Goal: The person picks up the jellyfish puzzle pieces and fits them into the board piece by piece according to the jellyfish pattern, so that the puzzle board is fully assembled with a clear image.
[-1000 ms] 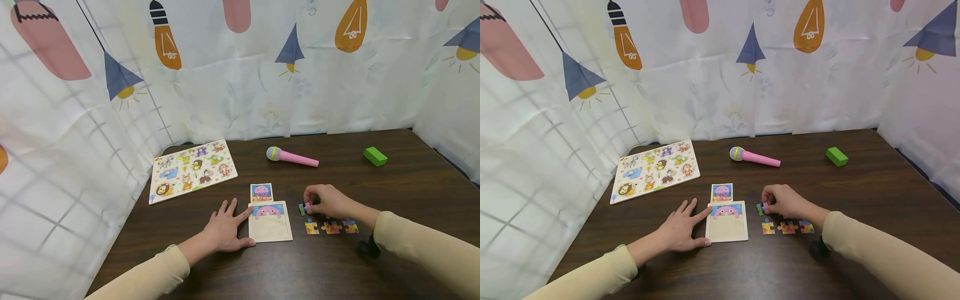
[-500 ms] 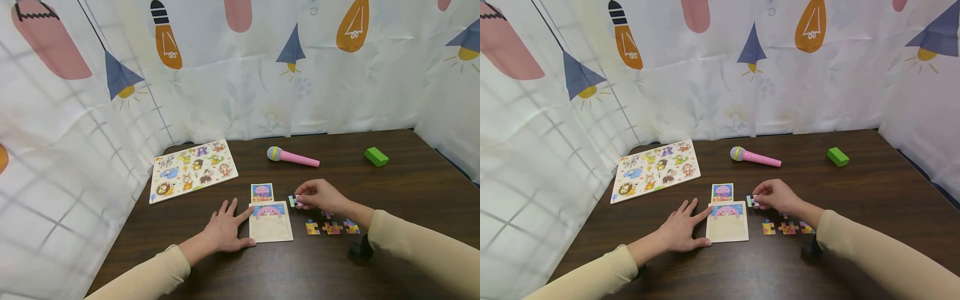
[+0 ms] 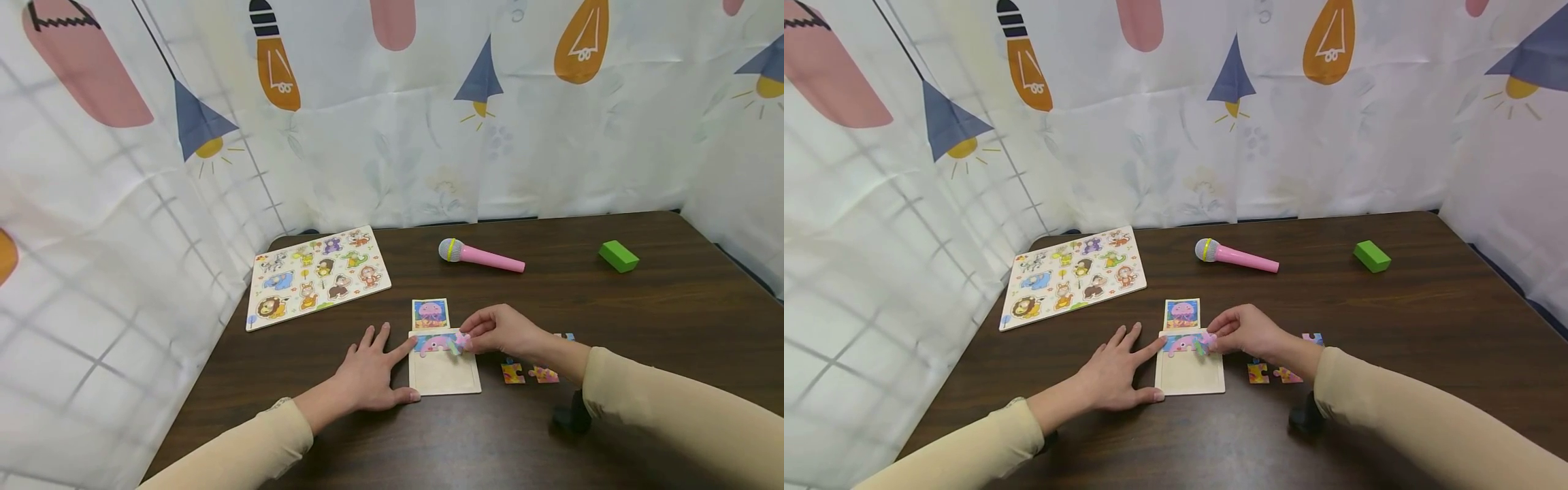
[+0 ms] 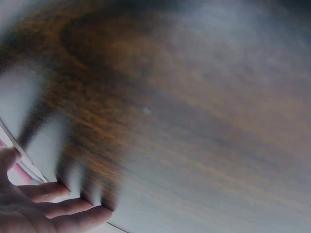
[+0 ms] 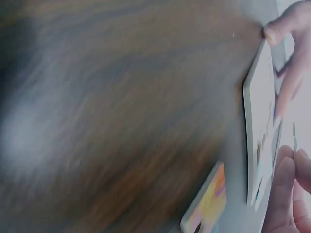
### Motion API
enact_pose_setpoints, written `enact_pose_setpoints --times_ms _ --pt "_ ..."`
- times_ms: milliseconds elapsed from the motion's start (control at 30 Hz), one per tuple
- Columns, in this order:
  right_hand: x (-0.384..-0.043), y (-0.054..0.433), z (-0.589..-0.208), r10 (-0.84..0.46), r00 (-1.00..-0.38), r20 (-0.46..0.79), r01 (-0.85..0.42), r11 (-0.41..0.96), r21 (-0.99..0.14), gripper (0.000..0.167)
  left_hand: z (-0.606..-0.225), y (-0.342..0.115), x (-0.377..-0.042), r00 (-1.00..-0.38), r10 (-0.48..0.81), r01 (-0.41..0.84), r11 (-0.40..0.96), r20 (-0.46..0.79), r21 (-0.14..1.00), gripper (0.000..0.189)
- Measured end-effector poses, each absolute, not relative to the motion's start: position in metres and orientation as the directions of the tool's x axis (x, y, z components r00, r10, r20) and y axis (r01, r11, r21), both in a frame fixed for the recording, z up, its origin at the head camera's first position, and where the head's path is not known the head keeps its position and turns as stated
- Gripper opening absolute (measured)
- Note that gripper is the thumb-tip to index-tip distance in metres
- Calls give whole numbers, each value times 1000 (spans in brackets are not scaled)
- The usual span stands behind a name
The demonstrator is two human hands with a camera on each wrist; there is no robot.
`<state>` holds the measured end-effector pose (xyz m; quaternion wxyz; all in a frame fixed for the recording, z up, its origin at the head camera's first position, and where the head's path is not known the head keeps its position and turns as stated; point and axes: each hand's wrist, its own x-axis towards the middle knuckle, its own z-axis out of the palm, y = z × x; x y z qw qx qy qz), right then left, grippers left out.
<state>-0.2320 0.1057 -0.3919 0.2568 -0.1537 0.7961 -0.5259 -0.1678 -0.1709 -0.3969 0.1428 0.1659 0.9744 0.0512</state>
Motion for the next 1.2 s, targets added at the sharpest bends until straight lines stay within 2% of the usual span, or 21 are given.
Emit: enact_pose_setpoints --times_ms 267,400,633,800,1200 --pt "-227 89 -395 -576 -778 -252 57 335 -940 35 -397 -170 -169 -904 336 307 941 -265 145 88" --pt "-226 83 -396 -575 -779 -248 54 334 -941 31 -397 -170 -169 -902 337 308 940 -269 144 88" --pt "-223 62 -398 -510 -800 -316 95 413 -906 15 -398 -171 -169 -903 336 306 941 -266 147 90" --pt "-220 50 -398 -476 -795 -376 138 462 -876 16 -395 -170 -168 -905 333 307 942 -265 135 90" --pt "-217 37 -395 -415 -807 -421 178 508 -843 18 -394 -170 -167 -906 332 307 942 -262 133 90"
